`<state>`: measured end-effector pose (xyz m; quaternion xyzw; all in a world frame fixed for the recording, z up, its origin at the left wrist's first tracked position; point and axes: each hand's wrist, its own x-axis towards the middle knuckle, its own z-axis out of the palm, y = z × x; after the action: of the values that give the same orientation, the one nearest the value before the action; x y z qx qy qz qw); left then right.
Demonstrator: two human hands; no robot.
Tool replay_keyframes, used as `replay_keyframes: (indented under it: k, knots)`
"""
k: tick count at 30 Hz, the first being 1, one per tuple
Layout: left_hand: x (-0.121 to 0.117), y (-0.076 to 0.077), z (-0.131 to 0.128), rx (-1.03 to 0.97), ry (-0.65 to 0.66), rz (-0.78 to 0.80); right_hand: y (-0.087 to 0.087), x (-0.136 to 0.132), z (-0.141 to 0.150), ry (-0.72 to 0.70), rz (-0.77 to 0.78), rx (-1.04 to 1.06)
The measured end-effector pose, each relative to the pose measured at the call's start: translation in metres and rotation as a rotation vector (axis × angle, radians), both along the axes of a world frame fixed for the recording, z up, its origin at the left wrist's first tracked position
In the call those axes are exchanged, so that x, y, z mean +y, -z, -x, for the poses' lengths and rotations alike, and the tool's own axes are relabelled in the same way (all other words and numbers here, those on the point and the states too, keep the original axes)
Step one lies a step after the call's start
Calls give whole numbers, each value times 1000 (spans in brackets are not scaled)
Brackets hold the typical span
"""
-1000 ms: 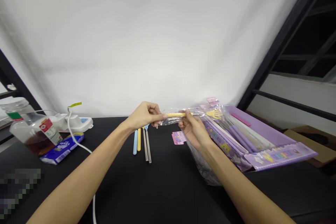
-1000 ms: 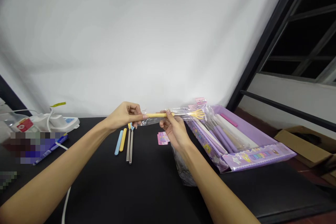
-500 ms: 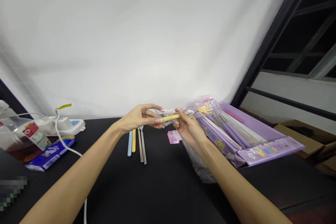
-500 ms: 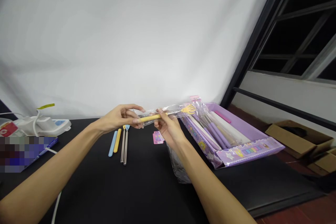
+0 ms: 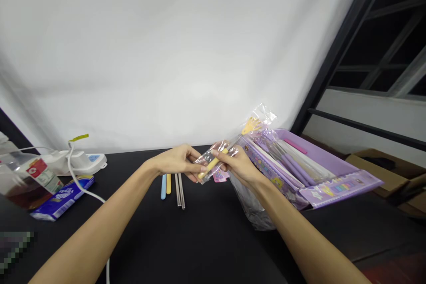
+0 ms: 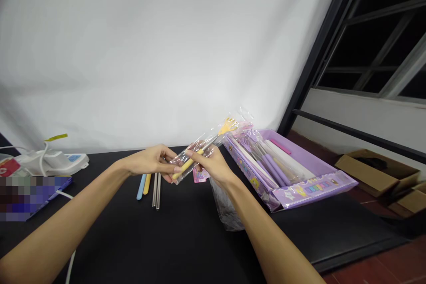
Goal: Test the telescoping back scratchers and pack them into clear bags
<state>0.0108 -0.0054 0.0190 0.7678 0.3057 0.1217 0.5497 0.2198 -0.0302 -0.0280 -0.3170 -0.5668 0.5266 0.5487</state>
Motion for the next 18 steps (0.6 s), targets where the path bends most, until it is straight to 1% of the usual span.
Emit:
replay_keyframes:
  k: [4, 6, 8, 10, 12, 15, 18]
  knots:
    - [7, 3, 4, -1, -34, -22, 0, 2, -4, 0, 9, 1]
    - [10, 3, 9, 20, -41, -48, -2, 3, -9, 74, 45, 61]
    - [12, 2, 14, 47, -59, -82, -6, 5, -16, 176, 73, 182]
    - [15, 1, 20, 77, -89, -111, -11, 7, -24, 253, 71, 291]
    - [17, -1, 26, 101, -104, -131, -14, 9, -31, 294, 52, 326]
    - [20, -5, 35, 147, -70, -183, -14, 12, -38, 365, 33, 280]
    - [17, -11, 39, 224, 27, -206, -11, 14, -39, 434, 28, 217]
